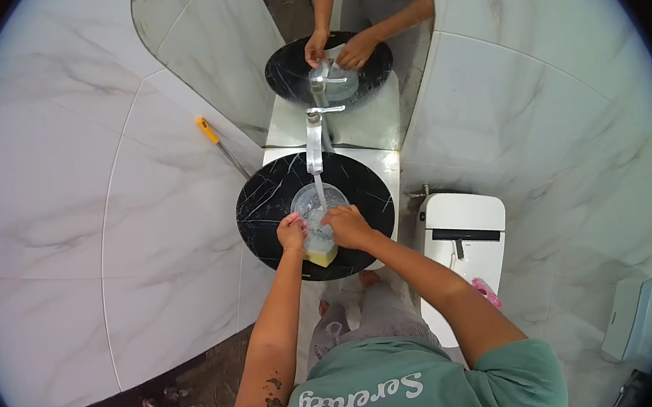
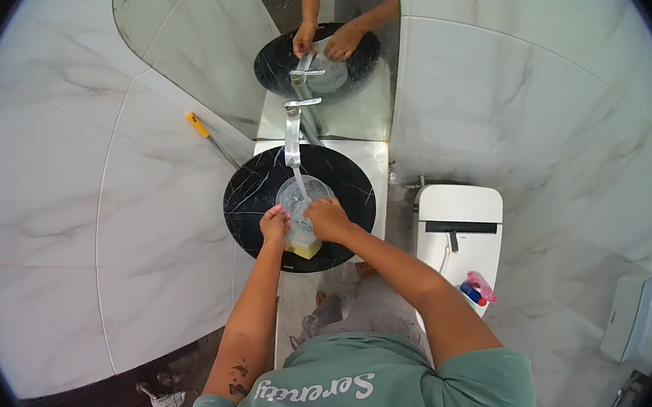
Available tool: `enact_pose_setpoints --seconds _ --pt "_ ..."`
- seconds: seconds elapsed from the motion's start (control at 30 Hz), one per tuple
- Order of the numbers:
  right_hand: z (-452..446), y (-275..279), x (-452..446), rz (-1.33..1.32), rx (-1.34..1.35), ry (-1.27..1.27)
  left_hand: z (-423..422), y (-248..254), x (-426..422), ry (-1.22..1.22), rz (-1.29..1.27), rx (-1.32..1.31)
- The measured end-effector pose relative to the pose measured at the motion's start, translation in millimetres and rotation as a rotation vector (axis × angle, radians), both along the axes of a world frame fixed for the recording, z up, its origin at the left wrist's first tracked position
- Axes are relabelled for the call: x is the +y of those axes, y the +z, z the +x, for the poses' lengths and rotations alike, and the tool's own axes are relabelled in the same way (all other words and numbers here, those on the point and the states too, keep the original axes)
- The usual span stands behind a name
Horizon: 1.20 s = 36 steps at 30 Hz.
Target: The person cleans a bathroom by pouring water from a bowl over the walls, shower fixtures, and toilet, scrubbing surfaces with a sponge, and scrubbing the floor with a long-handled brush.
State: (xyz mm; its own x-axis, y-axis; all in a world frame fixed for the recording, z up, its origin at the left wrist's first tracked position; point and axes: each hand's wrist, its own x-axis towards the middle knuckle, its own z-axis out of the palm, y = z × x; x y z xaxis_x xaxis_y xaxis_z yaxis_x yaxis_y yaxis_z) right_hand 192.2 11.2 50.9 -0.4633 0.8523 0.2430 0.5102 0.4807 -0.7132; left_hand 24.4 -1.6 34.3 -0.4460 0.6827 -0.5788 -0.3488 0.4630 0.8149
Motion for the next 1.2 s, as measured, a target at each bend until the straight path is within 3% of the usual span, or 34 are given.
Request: enact_pose_setpoints --seconds 0.03,0.07,0.13,0.27,0.4,0.57,0.63,0.67,0.73,0.77,0.83,0.87,0.93,0.97,1.03,1.17,1.2 --pt "4.1 6.6 -4.2 0.073 -0.229 0.11 -4.7 -7.5 -3.2 -0.009 -0.025 0.162" --pt "7.2 9.4 -6.7 0.149 -0.456 0.218 -8.9 -18.8 -7.3 -0.001 -0.023 0.163" --pt "6.9 -15.9 -6.3 0.243 -0.511 0.272 -14.3 -35.5 -16.1 0.058 -0.03 0.311" --pt "8.0 -24.1 3.4 0.353 -0.688 0.471 -10.1 -29.2 -28.8 0.105 -0.006 0.267" --pt "13.4 -22.1 5.8 0.401 -0.625 0.523 -17.6 -30.5 -30.8 0.07 0.037 0.206" --pt "20.0 1.0 9.6 0.55 -0.576 0.649 -30.8 11.1 -43.5 0.108 0.161 0.333" --pt "17.1 39.0 12.2 0.522 -0.557 0.702 -59.4 23.4 -58.1 0.115 0.295 0.415" --pt "13.5 56.0 12.3 0.518 -0.611 0.744 -71.8 38.3 -69.9 0.12 0.375 0.586" --pt "8.7 78.0 8.2 0.548 -0.662 0.806 -101.1 82.4 -96.6 0.034 0.24 0.892" --pt "8.7 85.3 7.3 0.54 -0.663 0.859 -117.9 101.1 -107.4 0.071 0.248 0.904" --pt "-2.9 111.7 10.9 0.569 -0.683 0.913 -156.1 133.4 -126.1 -0.076 0.173 1.649" --pt "-11.4 126.3 8.7 0.601 -0.71 0.964 -173.1 146.9 -129.8 -0.044 0.183 1.653" --pt "-33.0 158.3 0.7 0.653 -0.745 1.011 -203.0 167.7 -135.9 -0.349 -0.186 2.097" --pt "-51.8 180.8 1.3 0.636 -0.762 1.05 -217.9 156.0 -133.8 -0.317 -0.18 2.103" --pt "-94.0 232.0 -3.7 0.668 -0.776 1.059 -250.5 121.7 -116.0 -0.813 0.009 2.248" --pt "-169.0 322.3 -8.8 0.386 -0.694 0.98 -251.2 140.4 -67.1 -0.839 0.048 2.28" --pt "-182.8 340.8 -10.8 0.307 -0.654 0.949 -257.1 148.3 -50.6 -0.817 -0.145 2.137"
